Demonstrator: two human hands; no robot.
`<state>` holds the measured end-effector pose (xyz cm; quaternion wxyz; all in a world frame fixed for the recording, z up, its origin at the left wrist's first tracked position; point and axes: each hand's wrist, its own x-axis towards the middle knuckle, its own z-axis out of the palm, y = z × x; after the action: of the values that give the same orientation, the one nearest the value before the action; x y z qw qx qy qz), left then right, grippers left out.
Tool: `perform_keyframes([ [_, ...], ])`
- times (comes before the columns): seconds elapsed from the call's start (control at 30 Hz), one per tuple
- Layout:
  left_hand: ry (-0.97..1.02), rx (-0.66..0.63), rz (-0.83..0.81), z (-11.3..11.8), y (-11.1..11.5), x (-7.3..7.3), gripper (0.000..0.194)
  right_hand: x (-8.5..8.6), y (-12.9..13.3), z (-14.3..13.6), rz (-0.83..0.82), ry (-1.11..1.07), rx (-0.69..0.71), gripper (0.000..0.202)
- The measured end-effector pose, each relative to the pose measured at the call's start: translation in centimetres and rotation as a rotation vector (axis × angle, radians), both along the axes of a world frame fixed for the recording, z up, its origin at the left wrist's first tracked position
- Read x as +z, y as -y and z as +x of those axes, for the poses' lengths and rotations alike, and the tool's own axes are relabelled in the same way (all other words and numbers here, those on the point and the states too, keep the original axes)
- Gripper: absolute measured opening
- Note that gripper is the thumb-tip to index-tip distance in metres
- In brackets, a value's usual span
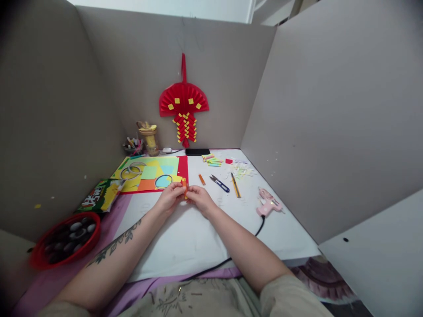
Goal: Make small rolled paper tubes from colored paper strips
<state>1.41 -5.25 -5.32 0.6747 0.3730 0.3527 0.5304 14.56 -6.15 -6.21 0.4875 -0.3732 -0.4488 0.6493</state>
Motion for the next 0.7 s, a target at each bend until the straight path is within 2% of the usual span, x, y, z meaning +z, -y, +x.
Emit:
perform_keyframes([
  [0.27,-0.074,0.046,0.022,0.18,-0.12,-0.3,0.038,-0.31,-0.1,0.05,0.007,0.017,-0.01,0.012],
  [0.47,-0.181,0.096,0.062,0.14,0.09,0.21,0.042,-0.09,0.0,0.05,-0.029,0.005,0.003,0.012],
  [0.7,-0.123,0.106,0.008,-0.12,-0.05,0.51,0.046,0.13,0.01,0.47,-0.081,-0.057,0.063,0.019],
])
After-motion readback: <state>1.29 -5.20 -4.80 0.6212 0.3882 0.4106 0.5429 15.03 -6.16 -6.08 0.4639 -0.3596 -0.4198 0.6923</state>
